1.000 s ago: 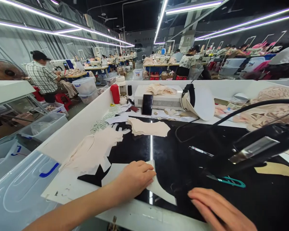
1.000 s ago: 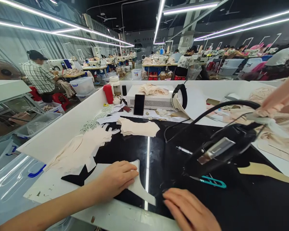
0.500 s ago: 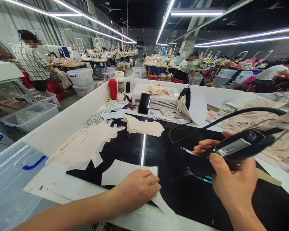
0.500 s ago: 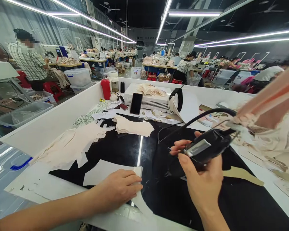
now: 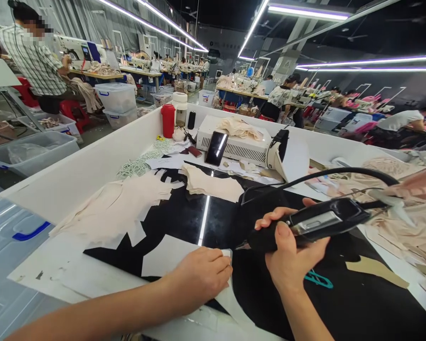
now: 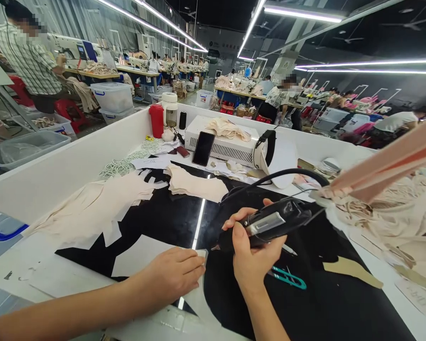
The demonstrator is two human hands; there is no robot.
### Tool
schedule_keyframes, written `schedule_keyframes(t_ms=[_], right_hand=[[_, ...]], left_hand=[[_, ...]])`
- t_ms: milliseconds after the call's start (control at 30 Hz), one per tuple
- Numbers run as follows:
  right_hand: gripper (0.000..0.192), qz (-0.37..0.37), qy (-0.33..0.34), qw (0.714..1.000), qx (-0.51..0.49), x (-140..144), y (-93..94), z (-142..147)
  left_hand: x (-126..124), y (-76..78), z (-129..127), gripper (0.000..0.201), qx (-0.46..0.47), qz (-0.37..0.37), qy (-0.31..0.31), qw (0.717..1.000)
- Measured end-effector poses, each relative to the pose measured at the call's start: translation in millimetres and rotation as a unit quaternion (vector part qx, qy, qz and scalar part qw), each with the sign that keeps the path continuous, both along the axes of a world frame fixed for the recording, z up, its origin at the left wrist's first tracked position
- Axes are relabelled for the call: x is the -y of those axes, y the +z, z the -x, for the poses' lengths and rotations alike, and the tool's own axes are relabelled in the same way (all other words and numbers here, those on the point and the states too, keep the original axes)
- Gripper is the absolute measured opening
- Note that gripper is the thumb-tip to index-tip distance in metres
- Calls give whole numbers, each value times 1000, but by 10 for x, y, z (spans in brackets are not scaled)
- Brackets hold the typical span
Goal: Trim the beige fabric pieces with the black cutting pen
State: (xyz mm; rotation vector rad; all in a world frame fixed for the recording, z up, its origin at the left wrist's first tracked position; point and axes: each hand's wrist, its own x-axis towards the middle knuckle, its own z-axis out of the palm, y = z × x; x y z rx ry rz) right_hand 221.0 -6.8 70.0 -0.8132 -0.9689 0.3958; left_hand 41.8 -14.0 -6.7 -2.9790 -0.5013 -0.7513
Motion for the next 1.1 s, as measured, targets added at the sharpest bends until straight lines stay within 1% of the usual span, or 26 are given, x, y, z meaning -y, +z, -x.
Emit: schedule_keyframes(t_ms=[100, 367, 567, 800, 933, 1100], right_hand=[[51, -4, 8, 1000, -1, -18, 5, 29], [49, 6, 37, 999, -35, -27, 71, 74], [49, 6, 43, 998, -37, -16, 103, 85], [47, 9, 46, 998, -34, -8, 74, 90], [48, 9, 44, 999, -31, -11, 57, 100], [48, 13, 36, 999, -16, -14, 37, 97]], left_hand=[[29, -14, 16, 19, 26, -8, 3, 1000], [36, 14, 14, 20, 64, -6, 5, 998], [35, 20, 18, 20, 54, 7, 3, 999], [33, 48, 37, 16, 33, 15, -3, 999], [42, 91, 48, 18, 45, 17, 1, 999], [57, 104, 70, 21, 57, 27, 2, 998]])
